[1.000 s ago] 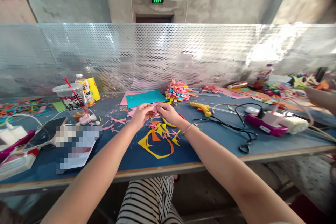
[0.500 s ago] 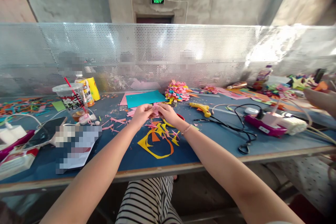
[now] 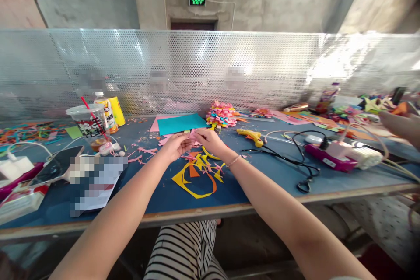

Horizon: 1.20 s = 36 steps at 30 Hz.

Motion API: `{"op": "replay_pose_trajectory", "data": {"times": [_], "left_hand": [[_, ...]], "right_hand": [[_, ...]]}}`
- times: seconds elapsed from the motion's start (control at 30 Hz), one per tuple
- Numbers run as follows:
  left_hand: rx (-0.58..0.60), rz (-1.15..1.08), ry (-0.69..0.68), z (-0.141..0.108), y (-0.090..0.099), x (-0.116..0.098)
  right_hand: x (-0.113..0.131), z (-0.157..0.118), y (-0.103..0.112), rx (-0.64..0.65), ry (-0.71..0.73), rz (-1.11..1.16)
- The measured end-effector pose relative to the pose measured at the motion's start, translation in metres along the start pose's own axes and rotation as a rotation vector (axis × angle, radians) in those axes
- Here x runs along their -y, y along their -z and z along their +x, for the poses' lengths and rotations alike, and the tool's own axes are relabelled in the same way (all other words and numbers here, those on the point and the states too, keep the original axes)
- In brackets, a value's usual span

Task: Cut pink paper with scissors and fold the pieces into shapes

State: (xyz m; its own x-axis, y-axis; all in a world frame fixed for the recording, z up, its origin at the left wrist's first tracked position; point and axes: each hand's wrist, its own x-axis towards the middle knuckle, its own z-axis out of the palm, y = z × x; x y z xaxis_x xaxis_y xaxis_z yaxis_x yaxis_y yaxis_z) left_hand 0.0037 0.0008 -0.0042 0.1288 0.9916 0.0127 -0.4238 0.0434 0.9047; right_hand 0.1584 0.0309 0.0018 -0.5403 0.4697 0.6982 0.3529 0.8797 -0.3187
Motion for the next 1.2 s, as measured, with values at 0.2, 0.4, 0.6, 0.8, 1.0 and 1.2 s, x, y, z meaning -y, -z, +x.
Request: {"op": "replay_pose_trajectory", "data": {"times": [0.2,0.4,0.6,0.8,1.0,1.2], "left_hand": [[-0.048,0.087,-0.128,0.0,0.002,-0.004],[-0.02,0.522,-0.377,0.004,0.005,0.002],[-0.1,0.623,-0.52,0.007,0.007,0.004],[-0.063,0.387,-0.327,0.01,0.008,0.008],[-0.024,0.299,-0.286,0.007,0.005,0.008],[-0.005,0.296,-0.292,0.005,0.002,0.007]], "right_hand": [[0.001,-0.001,0.005,-0.103,-0.042,0.045],[-0.007,-0.001,-0.003,-0.082,-0.16,0.205],[-0.003,0.0,-0.008,0.003,-0.217,0.233],[-0.004,0.0,-0.011,-0.018,-0.283,0.309],[0.0,0.001,-0.012,-0.027,-0.305,0.402],[0.002,0.003,-0.011,-0.054,-0.297,0.405]]}}
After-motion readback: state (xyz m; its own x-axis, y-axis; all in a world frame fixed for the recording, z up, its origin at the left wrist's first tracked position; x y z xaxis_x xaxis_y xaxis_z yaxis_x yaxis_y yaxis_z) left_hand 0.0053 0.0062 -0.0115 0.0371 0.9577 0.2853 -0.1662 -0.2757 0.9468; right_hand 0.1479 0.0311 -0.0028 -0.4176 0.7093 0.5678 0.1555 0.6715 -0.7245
